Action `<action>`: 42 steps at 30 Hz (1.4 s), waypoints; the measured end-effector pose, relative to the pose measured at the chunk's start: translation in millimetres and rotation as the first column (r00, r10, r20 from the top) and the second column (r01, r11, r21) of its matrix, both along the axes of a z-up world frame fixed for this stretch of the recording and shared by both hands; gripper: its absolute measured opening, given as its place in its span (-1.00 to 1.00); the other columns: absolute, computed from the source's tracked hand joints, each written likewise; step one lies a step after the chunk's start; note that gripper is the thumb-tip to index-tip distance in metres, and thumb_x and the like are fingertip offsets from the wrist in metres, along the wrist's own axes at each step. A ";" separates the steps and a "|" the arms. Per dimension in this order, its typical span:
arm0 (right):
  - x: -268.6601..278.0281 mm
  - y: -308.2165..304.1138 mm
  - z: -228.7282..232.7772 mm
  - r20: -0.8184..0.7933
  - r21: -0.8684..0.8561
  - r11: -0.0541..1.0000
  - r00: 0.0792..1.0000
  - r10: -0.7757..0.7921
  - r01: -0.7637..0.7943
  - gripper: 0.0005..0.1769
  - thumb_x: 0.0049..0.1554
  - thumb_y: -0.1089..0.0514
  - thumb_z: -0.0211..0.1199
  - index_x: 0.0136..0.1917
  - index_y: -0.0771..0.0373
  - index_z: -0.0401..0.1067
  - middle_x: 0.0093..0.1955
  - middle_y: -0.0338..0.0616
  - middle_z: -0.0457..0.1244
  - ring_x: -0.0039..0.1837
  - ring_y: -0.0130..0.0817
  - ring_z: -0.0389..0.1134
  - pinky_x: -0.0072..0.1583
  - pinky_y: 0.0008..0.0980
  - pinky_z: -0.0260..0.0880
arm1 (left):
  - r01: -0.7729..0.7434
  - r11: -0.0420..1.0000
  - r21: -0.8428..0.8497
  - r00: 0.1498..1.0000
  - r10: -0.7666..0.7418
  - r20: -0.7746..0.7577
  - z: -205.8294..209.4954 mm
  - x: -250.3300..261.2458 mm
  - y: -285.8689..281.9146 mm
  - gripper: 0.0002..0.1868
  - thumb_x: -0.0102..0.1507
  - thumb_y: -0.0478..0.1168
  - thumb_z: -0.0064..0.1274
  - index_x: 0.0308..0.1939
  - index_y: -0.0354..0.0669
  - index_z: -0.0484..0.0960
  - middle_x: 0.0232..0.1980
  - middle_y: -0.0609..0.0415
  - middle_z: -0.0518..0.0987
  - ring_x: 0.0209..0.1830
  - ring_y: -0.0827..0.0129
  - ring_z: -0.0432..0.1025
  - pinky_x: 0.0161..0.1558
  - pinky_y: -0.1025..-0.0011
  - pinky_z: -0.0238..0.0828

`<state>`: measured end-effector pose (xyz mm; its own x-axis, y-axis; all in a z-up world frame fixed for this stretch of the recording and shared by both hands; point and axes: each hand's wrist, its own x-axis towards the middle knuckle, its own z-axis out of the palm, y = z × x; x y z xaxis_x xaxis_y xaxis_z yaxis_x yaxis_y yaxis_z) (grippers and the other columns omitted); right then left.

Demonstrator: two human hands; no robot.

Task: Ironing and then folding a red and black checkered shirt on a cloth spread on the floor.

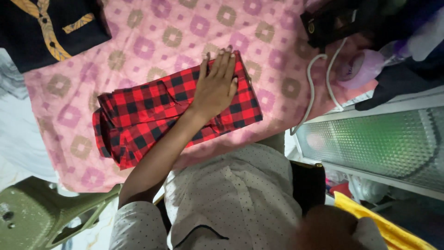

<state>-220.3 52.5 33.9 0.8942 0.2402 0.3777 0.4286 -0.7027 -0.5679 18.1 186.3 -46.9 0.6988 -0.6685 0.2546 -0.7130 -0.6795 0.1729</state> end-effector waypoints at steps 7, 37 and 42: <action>48.3 3.0 -35.7 0.092 -0.234 0.969 0.994 -0.063 0.083 -0.45 0.33 0.09 0.03 0.48 0.46 0.22 0.52 0.27 0.12 0.57 0.10 0.16 0.55 -0.01 0.16 | 0.075 0.995 -0.060 0.993 -0.081 -0.089 -1.8 6.2 -14.2 -0.32 0.45 -0.06 -0.34 0.58 -0.40 0.08 0.63 -0.23 0.11 0.67 0.09 -0.06 0.59 -0.08 -0.37; 104.5 -22.2 -60.1 0.055 -0.384 0.909 0.986 -0.156 0.165 -0.34 0.27 0.13 0.05 0.54 0.51 0.14 0.63 0.28 -0.01 0.66 0.10 -0.03 0.61 -0.03 -0.10 | -0.129 0.990 0.065 0.988 0.134 -0.080 -21.5 67.3 -42.7 -0.36 0.50 0.08 -0.49 0.61 -0.10 0.06 0.67 -0.09 -0.01 0.68 0.13 -0.14 0.56 -0.15 -0.36; 63.7 -31.1 -49.8 0.073 -0.460 0.874 0.988 -0.137 0.155 -0.38 0.28 0.10 0.03 0.52 0.47 0.17 0.59 0.22 0.06 0.64 0.02 0.02 0.59 -0.01 -0.09 | -0.157 0.987 0.024 0.987 0.158 -0.028 -20.0 72.6 -32.1 -0.34 0.53 0.10 -0.48 0.64 -0.15 0.03 0.68 -0.11 -0.03 0.70 0.12 -0.15 0.56 -0.16 -0.35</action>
<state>-156.6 21.4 -15.9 0.9204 0.2638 0.2886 0.3150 -0.9375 -0.1478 90.8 154.2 -66.9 0.8029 -0.5546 0.2187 -0.5915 -0.7869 0.1761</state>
